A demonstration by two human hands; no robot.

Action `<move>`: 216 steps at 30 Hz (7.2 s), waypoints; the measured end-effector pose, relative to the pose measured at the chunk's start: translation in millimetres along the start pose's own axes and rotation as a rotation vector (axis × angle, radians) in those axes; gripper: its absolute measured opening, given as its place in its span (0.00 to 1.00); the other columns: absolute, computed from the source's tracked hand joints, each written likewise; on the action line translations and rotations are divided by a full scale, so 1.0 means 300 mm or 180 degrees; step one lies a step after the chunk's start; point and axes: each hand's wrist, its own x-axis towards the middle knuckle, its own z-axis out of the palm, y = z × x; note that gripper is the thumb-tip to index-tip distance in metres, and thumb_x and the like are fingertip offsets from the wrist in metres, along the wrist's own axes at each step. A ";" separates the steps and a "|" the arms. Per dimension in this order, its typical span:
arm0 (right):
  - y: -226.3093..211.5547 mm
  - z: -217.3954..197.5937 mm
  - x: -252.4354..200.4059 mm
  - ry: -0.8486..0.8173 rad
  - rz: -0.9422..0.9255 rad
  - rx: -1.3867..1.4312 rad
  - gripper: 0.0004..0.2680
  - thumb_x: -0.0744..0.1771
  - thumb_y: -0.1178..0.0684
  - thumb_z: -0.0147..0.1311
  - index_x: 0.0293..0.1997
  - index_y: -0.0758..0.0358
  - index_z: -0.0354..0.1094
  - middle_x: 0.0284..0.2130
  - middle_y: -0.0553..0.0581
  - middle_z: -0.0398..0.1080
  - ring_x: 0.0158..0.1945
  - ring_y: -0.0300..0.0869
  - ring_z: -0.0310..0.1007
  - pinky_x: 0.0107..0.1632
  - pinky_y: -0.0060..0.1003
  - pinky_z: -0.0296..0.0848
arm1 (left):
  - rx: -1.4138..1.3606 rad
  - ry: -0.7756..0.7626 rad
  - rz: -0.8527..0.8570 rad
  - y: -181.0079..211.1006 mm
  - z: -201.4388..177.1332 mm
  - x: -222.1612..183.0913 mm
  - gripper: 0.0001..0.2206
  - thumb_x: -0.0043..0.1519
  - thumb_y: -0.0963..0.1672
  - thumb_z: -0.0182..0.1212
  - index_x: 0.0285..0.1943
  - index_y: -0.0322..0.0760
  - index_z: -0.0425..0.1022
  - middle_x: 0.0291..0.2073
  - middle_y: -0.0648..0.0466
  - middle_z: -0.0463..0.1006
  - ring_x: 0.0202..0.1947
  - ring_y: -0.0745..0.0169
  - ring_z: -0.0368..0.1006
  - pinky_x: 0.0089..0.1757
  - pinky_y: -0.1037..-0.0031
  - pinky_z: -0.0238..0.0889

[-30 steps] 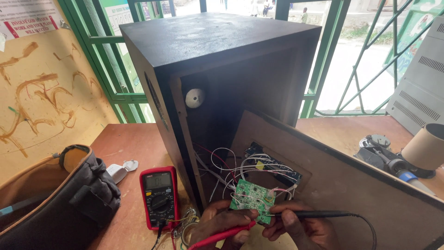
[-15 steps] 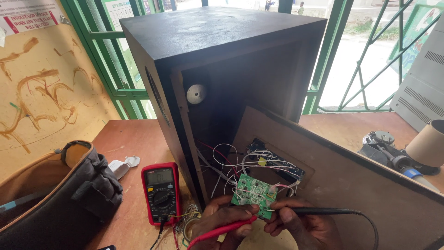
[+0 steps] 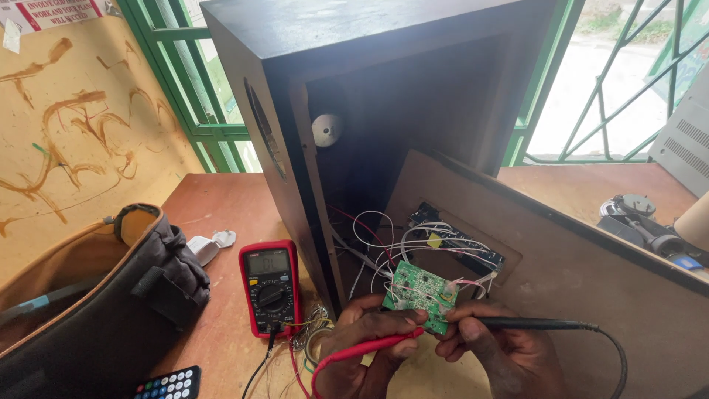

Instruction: Testing a circuit board inside a speaker housing using a digital multimeter to diagnose issues.

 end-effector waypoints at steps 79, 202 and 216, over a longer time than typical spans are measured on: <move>-0.005 0.007 0.005 0.0039 0.0027 -0.0168 0.13 0.65 0.53 0.56 0.40 0.78 0.81 0.19 0.77 0.83 0.21 0.60 0.89 0.28 0.44 0.89 | 0.0178 -0.0357 0.0100 0.039 -0.064 0.023 0.08 0.67 0.49 0.60 0.46 0.45 0.78 0.46 0.52 0.87 0.47 0.58 0.87 0.56 0.59 0.68; -0.165 0.053 0.017 -0.0377 -0.1512 -0.0882 0.08 0.64 0.52 0.59 0.38 0.67 0.78 0.52 0.70 0.81 0.58 0.51 0.83 0.58 0.41 0.79 | -0.0696 0.0374 -0.0527 0.109 -0.008 0.035 0.07 0.60 0.45 0.66 0.34 0.37 0.81 0.32 0.50 0.88 0.39 0.56 0.82 0.41 0.68 0.78; -0.131 0.035 0.023 -0.0542 -0.1204 -0.0800 0.08 0.64 0.52 0.60 0.40 0.66 0.78 0.52 0.67 0.82 0.56 0.49 0.85 0.57 0.42 0.81 | -0.0005 -0.0143 0.0436 0.071 -0.046 0.043 0.08 0.64 0.46 0.66 0.46 0.39 0.80 0.41 0.46 0.87 0.41 0.60 0.86 0.44 0.75 0.79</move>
